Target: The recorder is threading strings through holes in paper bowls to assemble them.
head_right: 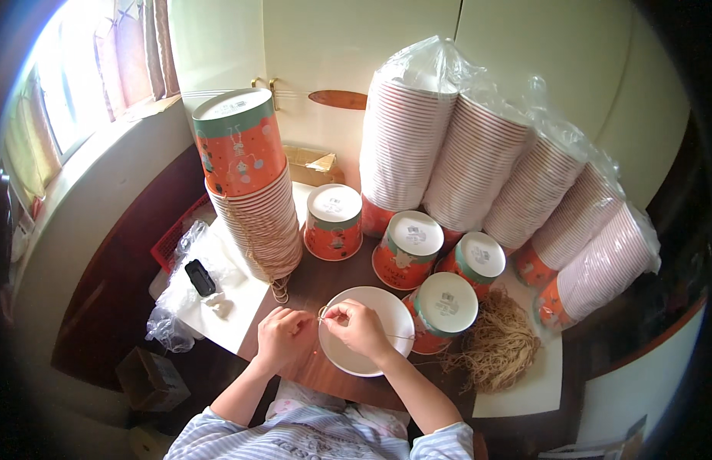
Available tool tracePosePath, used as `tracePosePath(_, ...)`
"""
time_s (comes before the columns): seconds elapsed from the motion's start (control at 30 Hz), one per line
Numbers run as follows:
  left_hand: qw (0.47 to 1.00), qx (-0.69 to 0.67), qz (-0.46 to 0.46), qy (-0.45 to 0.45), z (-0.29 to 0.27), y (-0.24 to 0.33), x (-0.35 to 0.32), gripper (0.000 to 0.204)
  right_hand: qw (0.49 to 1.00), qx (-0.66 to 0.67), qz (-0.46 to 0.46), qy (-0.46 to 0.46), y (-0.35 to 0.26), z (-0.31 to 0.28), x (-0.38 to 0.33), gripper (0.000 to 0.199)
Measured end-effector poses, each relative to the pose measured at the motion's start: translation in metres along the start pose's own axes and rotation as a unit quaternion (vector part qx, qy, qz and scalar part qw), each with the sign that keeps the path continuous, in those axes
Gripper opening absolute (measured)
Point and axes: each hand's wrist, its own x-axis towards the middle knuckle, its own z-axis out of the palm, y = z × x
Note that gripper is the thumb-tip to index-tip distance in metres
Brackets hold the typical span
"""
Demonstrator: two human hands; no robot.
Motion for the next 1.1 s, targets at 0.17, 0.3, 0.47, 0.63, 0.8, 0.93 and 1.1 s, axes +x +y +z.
tracePosePath(0.17, 0.990, -0.137, -0.029, 0.008, 0.009, -0.007, 0.000, 0.013, 1.000, -0.011, -0.025, 0.005, 0.005, 0.002, 0.000, 0.011)
tracePosePath(0.3, 0.964, -0.246, -0.096, -0.036, 0.013, -0.010, -0.003, 0.014, 1.000, 0.000, -0.001, -0.014, 0.000, 0.000, 0.000, 0.010)
tracePosePath(0.47, 0.931, -0.346, -0.105, -0.060, 0.018, -0.020, -0.006, 0.014, 0.999, 0.004, -0.033, 0.006, 0.008, 0.002, -0.001, 0.011)
tracePosePath(0.63, 0.876, -0.450, -0.163, -0.063, 0.024, -0.023, -0.006, 0.014, 0.999, 0.009, -0.030, 0.005, 0.008, 0.002, -0.001, 0.011)
tracePosePath(0.8, 0.930, -0.351, -0.092, -0.055, 0.023, -0.030, -0.005, 0.012, 1.000, -0.003, -0.028, 0.003, 0.007, 0.002, -0.001, 0.010)
tracePosePath(0.93, 0.900, -0.404, -0.156, -0.046, 0.023, -0.022, -0.003, 0.015, 1.000, 0.000, -0.028, -0.002, 0.007, 0.002, -0.001, 0.010)
tracePosePath(1.1, 0.942, -0.303, -0.136, 0.036, 0.017, -0.015, 0.003, 0.014, 1.000, -0.001, -0.003, -0.020, 0.001, 0.000, -0.001, 0.008)
